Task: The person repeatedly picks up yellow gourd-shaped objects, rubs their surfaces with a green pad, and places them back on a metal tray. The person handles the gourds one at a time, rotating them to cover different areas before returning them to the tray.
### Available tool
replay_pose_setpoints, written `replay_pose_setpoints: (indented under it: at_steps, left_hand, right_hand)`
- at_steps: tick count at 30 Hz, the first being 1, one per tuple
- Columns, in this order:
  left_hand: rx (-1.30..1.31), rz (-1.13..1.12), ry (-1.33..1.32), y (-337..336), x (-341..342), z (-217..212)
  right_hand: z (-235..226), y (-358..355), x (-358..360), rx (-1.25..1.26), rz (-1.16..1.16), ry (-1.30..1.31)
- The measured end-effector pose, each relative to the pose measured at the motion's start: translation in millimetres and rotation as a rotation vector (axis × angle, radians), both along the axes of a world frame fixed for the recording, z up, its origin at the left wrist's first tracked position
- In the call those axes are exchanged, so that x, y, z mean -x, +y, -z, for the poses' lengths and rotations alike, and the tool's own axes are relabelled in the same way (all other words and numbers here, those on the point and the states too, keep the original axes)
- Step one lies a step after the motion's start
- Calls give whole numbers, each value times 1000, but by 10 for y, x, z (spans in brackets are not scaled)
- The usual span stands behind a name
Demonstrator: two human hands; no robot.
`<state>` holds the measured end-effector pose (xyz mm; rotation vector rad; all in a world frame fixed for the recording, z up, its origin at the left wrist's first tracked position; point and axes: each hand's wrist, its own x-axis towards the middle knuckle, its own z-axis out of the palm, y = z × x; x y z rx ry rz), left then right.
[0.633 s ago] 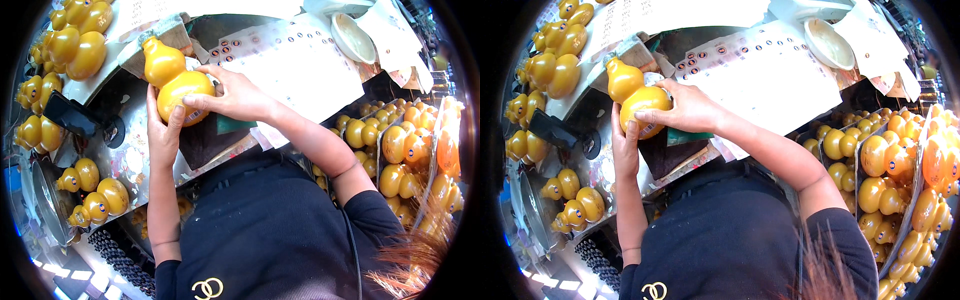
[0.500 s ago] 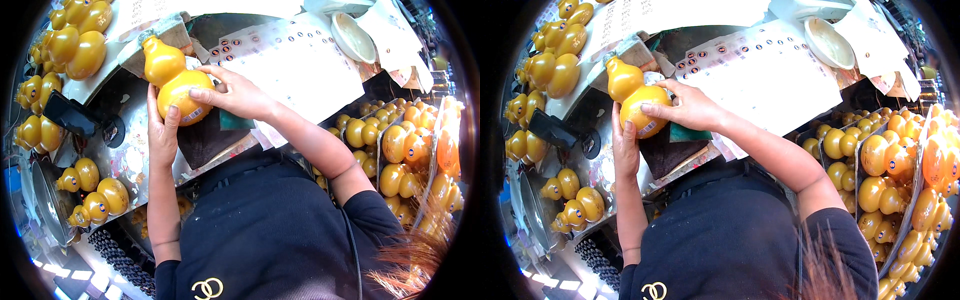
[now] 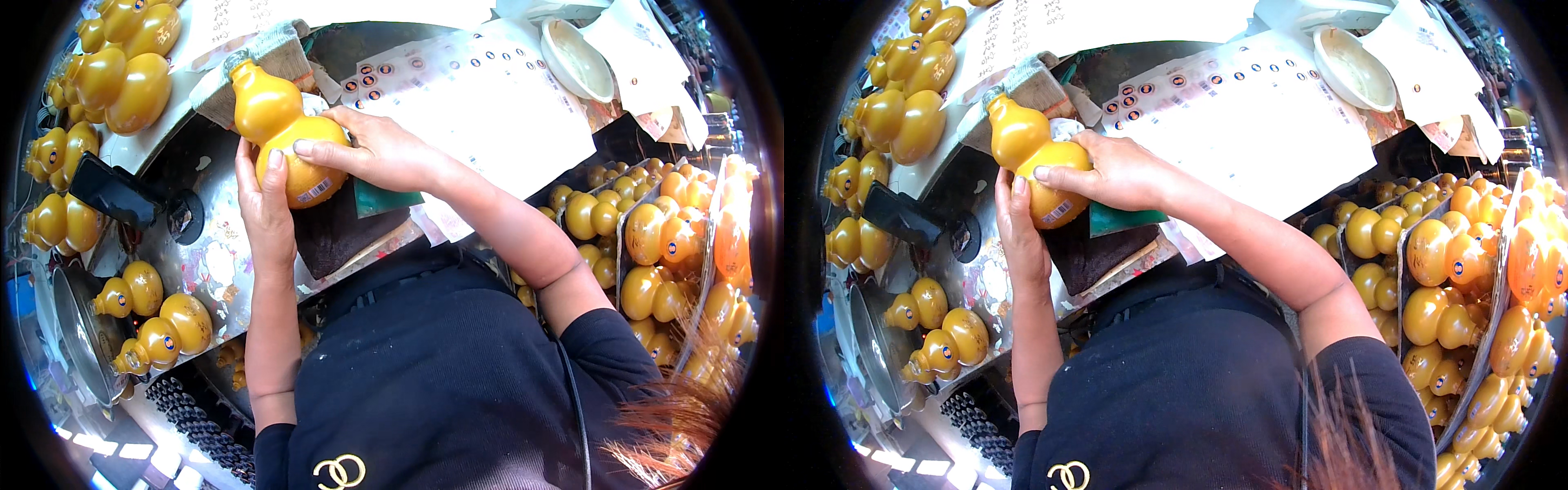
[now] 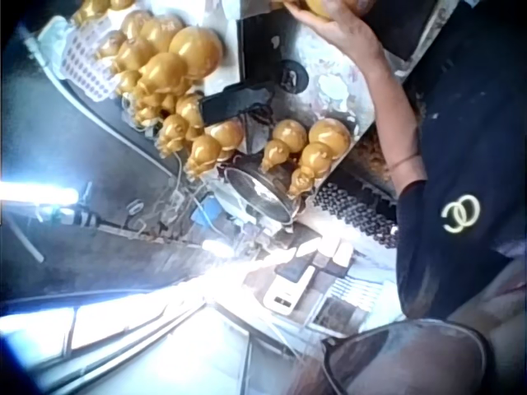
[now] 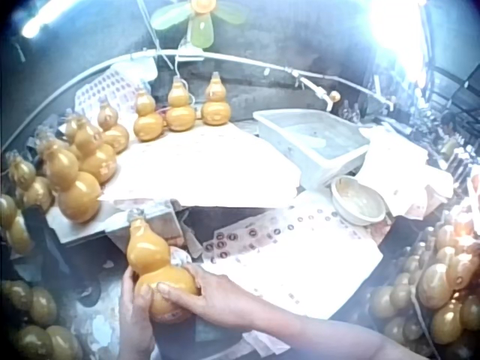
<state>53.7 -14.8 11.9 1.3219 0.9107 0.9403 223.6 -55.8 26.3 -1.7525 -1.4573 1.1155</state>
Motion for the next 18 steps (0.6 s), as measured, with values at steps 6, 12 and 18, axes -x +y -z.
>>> replay_pose_setpoints:
  at_steps: [6, 12, 18]
  left_hand:
    - [24, -30, -10, 6, 34, 43]
    - [-163, 13, 130, -51, 96, 125]
    - [-10, -51, 55, -183, -21, -61]
  right_hand:
    - [190, -16, 12, -97, 80, 240]
    - [209, -113, 83, -198, 88, 154]
    - [263, -88, -10, -58, 175, 413]
